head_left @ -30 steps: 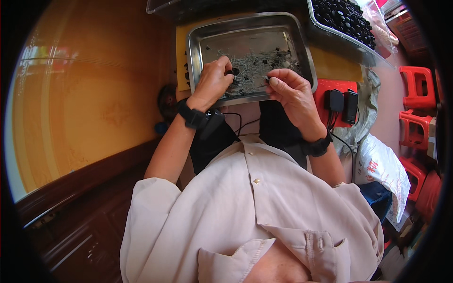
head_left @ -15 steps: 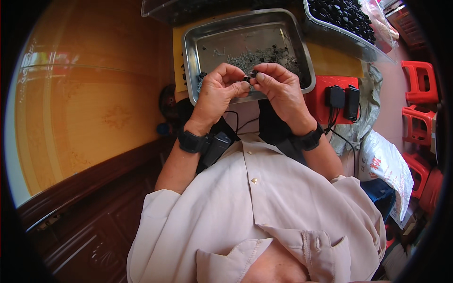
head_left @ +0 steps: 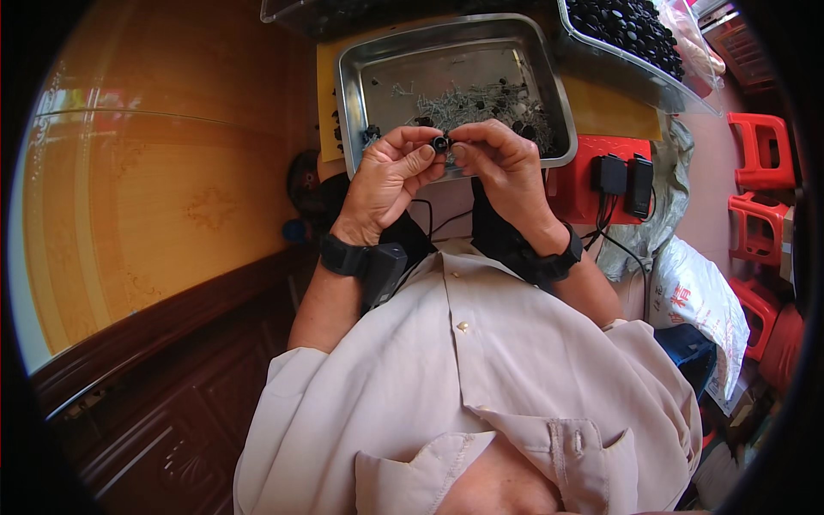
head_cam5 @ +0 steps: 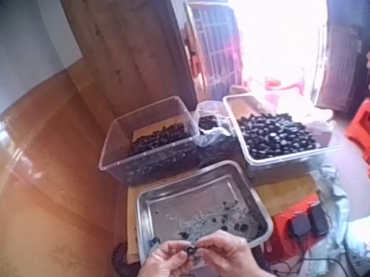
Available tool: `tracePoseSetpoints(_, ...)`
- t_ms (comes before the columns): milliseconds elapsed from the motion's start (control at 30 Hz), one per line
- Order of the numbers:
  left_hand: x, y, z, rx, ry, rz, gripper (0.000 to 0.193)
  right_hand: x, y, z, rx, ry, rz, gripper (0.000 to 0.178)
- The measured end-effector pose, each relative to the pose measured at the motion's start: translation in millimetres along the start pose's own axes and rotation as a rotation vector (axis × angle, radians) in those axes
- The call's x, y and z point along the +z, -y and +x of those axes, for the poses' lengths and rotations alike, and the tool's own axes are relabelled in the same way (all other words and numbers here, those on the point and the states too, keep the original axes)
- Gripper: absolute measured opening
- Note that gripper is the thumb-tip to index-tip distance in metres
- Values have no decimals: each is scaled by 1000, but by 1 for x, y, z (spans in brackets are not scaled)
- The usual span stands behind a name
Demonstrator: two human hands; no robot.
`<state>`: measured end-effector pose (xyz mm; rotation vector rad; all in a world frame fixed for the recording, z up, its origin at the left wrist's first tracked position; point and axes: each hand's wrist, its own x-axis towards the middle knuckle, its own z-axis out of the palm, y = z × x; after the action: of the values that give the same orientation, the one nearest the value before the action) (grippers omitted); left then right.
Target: Sorting small black plastic components and metal clips into a tray.
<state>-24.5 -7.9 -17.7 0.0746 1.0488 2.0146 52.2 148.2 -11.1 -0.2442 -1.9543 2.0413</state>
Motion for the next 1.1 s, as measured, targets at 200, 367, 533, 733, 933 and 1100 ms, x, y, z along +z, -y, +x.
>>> tracePoseSetpoints(200,1,-1,-2,-9,-19,41,21,1,3,0,-30,7,-99,14)
tracePoseSetpoints(367,6,-1,-2,32,-30,132,19,-1,2,1,-112,17,-169,14)
tracePoseSetpoints(533,11,0,-1,94,-62,330,22,-10,1,5,295,82,166,7)
tracePoseSetpoints(733,20,-3,0,103,-85,435,23,-16,-5,5,491,62,535,11)
tracePoseSetpoints(933,24,-3,0,117,-122,524,23,-19,-4,6,528,103,622,11)
tracePoseSetpoints(1100,25,-1,1,144,-146,620,22,-21,-2,8,560,115,641,12)
